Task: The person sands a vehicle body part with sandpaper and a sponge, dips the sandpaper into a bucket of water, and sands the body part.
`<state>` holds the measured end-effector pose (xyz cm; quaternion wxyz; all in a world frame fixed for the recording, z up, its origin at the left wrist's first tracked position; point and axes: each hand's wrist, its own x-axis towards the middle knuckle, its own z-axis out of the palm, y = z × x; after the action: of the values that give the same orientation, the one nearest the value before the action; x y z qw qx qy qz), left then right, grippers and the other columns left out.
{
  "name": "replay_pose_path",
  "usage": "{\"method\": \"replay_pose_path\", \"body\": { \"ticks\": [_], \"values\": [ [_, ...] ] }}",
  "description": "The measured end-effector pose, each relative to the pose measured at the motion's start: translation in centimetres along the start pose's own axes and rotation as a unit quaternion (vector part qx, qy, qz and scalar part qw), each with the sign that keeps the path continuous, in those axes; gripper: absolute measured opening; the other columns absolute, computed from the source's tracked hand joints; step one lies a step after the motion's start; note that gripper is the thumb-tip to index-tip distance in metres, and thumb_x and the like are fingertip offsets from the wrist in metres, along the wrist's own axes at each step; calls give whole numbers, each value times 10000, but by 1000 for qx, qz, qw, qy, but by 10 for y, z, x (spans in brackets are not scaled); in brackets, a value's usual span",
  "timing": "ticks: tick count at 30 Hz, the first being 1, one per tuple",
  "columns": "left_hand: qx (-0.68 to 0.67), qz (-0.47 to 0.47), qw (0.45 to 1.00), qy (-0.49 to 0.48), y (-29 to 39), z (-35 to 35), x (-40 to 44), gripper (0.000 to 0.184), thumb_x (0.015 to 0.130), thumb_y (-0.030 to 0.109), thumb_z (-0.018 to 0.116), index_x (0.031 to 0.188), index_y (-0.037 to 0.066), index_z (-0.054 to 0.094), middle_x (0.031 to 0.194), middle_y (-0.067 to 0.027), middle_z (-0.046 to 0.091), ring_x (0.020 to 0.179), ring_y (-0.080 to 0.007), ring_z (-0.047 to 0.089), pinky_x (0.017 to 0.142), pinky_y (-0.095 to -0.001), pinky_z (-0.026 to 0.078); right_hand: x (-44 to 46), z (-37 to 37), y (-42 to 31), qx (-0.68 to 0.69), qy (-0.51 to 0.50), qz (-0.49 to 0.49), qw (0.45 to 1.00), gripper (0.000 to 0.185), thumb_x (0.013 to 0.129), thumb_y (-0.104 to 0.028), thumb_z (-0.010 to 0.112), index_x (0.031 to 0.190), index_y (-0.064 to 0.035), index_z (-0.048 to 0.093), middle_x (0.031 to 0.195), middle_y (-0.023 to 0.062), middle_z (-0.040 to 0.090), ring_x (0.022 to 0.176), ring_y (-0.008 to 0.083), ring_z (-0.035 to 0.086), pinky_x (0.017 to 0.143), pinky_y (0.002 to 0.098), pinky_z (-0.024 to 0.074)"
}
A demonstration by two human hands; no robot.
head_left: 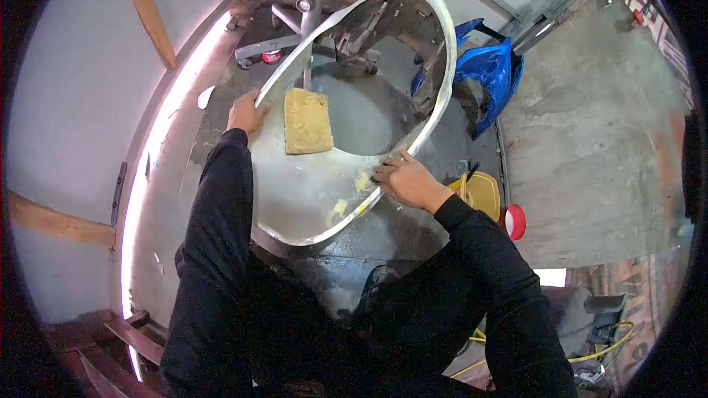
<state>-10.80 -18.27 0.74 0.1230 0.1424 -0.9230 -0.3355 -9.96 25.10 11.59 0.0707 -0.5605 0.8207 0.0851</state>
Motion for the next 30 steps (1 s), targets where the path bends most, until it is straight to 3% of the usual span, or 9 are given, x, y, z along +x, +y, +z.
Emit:
{"method": "replay_pose_path", "body": {
  "ticks": [5, 8, 11, 14, 18, 21, 22, 29, 30],
  "values": [
    [62, 41, 997, 17, 53, -30, -15, 402, 869, 300, 699, 1214, 96, 657, 1059, -229, 709, 1031, -414, 666, 880, -509, 513, -14, 5, -2, -5, -15, 8, 1000, 322, 923, -224, 612, 1207, -89, 682, 1255, 43, 675, 1242, 233, 566, 1103, 475, 378],
    [137, 72, 987, 44, 85, -48, -21, 429, 881, 306, 691, 1264, 122, 630, 1035, -227, 713, 985, -405, 682, 850, -525, 522, -27, 35, 4, -5, 74, -6, 997, 272, 876, -241, 618, 1113, -126, 685, 1186, 6, 672, 1194, 226, 598, 1062, 498, 415],
    [157, 81, 983, 56, 120, -65, -36, 466, 886, 314, 687, 1305, 127, 600, 1023, -223, 714, 936, -397, 693, 815, -531, 533, -41, 30, -9, -9, 109, 12, 994, 287, 873, -231, 616, 1133, -122, 674, 1214, 18, 665, 1209, 231, 592, 1026, 463, 445],
    [176, 113, 974, 89, 144, -69, -44, 467, 885, 294, 691, 1306, 114, 597, 1026, -200, 720, 917, -392, 697, 802, -518, 542, -47, 31, -21, -4, 28, 54, 998, 299, 868, -212, 617, 1146, -118, 672, 1227, 26, 663, 1215, 246, 595, 995, 436, 468],
    [154, 180, 963, 125, 184, -79, -55, 495, 894, 263, 686, 1356, 124, 575, 983, -199, 715, 897, -406, 688, 777, -499, 538, -57, 58, -22, -1, 170, 53, 984, 216, 844, -173, 623, 1038, -99, 680, 1115, 38, 670, 1111, 256, 632, 941, 403, 503],
    [165, 205, 956, 128, 209, -80, -68, 476, 886, 236, 689, 1333, 114, 578, 1048, -187, 704, 917, -393, 687, 779, -486, 541, -54, 64, -25, 11, 99, 57, 993, 195, 845, -172, 620, 1015, -92, 674, 1096, 51, 665, 1093, 256, 635, 914, 386, 521],
    [141, 271, 939, 159, 206, -76, -67, 460, 882, 216, 693, 1316, 114, 578, 1141, -168, 685, 953, -369, 685, 785, -466, 545, -56, 66, -28, 3, 109, 69, 992, 202, 847, -167, 614, 1023, -88, 675, 1103, 56, 664, 1111, 260, 630, 901, 384, 530],
    [176, 224, 951, 118, 211, -81, -70, 512, 874, 260, 715, 1347, 135, 564, 1285, -127, 626, 1105, -362, 632, 906, -477, 520, -58, 72, -46, 4, 83, 136, 987, 299, 857, -162, 605, 1132, -66, 671, 1195, 78, 654, 1180, 290, 592, 946, 435, 502],
    [178, 197, 961, 77, 214, -88, -72, 611, 845, 326, 726, 1404, 162, 540, 1378, -126, 579, 1213, -391, 561, 982, -516, 477, -61, 72, -51, -1, 79, 141, 987, 314, 858, -158, 602, 1150, -61, 662, 1229, 88, 648, 1192, 283, 582, 948, 429, 496]
  ]
}}
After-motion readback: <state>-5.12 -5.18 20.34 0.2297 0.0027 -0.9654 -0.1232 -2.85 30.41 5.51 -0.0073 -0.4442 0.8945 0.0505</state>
